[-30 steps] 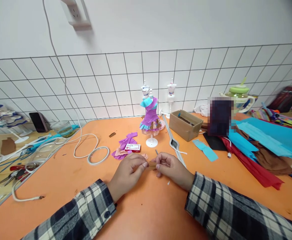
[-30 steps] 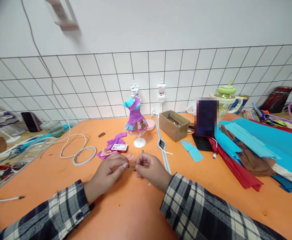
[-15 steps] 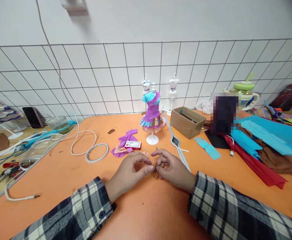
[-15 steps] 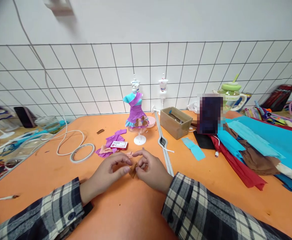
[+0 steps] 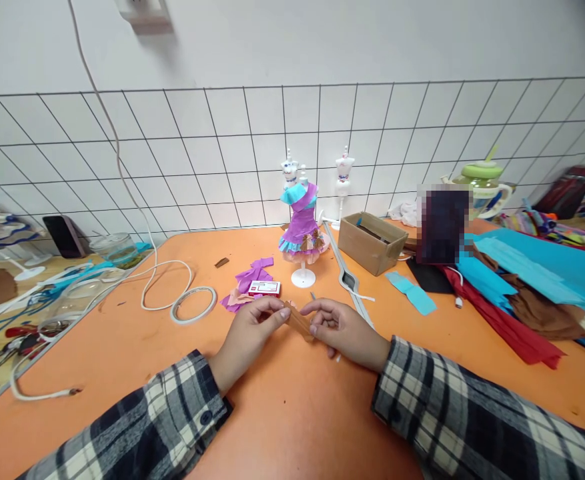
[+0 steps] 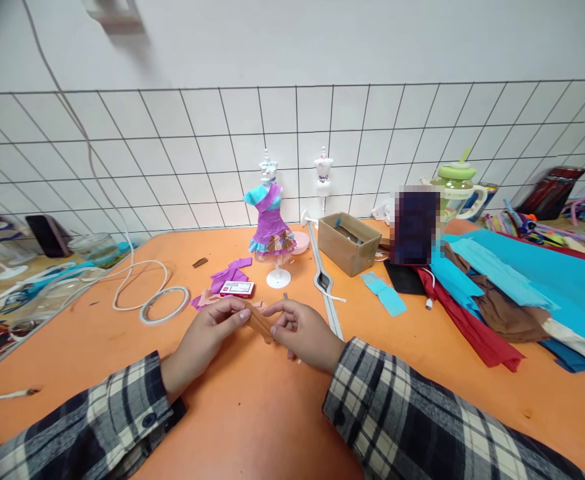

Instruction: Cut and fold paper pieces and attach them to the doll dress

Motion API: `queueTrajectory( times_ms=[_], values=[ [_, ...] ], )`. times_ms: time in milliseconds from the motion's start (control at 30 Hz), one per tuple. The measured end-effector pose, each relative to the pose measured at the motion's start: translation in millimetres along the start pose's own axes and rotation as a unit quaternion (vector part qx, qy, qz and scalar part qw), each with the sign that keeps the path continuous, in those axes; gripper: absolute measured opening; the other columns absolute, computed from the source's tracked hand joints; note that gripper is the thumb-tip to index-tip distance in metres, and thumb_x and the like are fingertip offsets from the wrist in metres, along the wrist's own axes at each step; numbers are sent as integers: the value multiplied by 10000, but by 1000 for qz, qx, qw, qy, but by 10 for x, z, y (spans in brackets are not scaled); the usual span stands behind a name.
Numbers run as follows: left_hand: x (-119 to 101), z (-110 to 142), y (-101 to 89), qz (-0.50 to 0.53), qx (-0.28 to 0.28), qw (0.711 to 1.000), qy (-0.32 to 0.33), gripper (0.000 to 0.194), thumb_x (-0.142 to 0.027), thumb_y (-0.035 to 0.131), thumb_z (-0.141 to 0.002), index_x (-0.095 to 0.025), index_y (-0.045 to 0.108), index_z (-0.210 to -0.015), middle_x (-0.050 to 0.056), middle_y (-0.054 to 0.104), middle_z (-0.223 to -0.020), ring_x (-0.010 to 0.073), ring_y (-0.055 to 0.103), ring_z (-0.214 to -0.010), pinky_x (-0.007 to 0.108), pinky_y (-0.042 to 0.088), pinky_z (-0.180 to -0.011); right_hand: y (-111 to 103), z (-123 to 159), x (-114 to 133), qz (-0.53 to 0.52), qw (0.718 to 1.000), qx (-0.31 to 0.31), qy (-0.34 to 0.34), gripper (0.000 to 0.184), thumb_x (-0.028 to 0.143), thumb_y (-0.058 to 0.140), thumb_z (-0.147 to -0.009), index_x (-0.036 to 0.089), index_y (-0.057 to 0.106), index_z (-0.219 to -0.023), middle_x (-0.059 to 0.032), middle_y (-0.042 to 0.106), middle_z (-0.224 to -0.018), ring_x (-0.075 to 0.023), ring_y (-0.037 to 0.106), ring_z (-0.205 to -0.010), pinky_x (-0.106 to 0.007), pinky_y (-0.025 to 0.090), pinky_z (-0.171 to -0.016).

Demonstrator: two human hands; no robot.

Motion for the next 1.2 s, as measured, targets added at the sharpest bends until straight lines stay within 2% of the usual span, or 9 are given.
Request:
queueTrajectory(
  times_ms=[167,333,400,500,600,767,900,1033,1200],
  values=[
    [7,20,30,134,7,990,-38,241,-367,694,-791,-163,595,-874,-4,622,-706,131,553,-648,251,429,-655,1,5,33,6,999,16,-51,158,320,597,-779,165,569,-780,2,571,-708,-105,511,-634,-212,393,-542],
    [-5,49,143,172,113,978,-38,251,-363,702,-796,-154,577,-856,15,637,-735,143,585,-669,269,440,-673,-22,54,103,-27,998,-30,-49,484,397,637,-795,215,432,-1193,-48,588,-1038,-92,508,-623,-203,372,-464],
    [-7,57,157,156,120,980,-45,269,-377,714,-783,-156,583,-862,-4,613,-697,132,567,-643,253,426,-645,-3,53,99,-16,998,-26,-52,622,322,676,-772,228,360,-1299,-29,604,-983,-95,528,-636,-210,406,-511],
    [-19,36,110,105,87,989,-56,264,-398,694,-784,-154,599,-824,-15,593,-659,123,546,-622,240,417,-620,9,32,71,19,998,-27,-61,571,201,662,-764,212,414,-1279,34,591,-769,-99,537,-625,-227,421,-589],
    [-40,-5,25,6,60,997,-43,244,-389,672,-776,-152,618,-755,4,627,-668,136,564,-640,246,433,-626,7,8,19,48,998,-20,-43,444,172,647,-758,205,487,-1171,44,587,-734,-94,525,-588,-221,391,-556],
    [40,-17,-11,-146,98,984,-27,195,-346,587,-819,-162,651,-828,23,669,-726,158,592,-674,257,443,-620,-2,27,-11,165,984,-25,-57,330,172,638,-762,207,521,-1069,61,581,-696,-99,528,-611,-222,371,-583],
    [68,27,39,-261,142,955,7,202,-311,555,-854,-181,668,-961,24,694,-780,158,604,-674,255,424,-600,25,94,46,309,945,-30,-104,302,185,686,-732,213,576,-1012,42,597,-755,-116,544,-681,-236,361,-634],
    [28,31,63,-329,148,932,37,202,-262,584,-846,-198,645,-1028,3,680,-751,153,601,-656,259,420,-597,91,140,140,391,899,-5,-196,101,181,648,-791,217,666,-884,2,630,-860,-137,562,-796,-252,368,-705],
    [-192,62,-3,-424,85,889,151,214,-280,593,-857,-201,654,-1046,70,673,-948,233,595,-908,354,448,-775,138,135,135,461,863,45,-201,80,189,634,-816,214,709,-798,-1,671,-791,-153,573,-793,-271,367,-732]
  ],
)
Point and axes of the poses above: each hand's wrist, its own z-axis away from the middle knuckle, its own y-axis out of the palm, x = y × z, the point moved 4 cm from there along -z, towards the middle knuckle
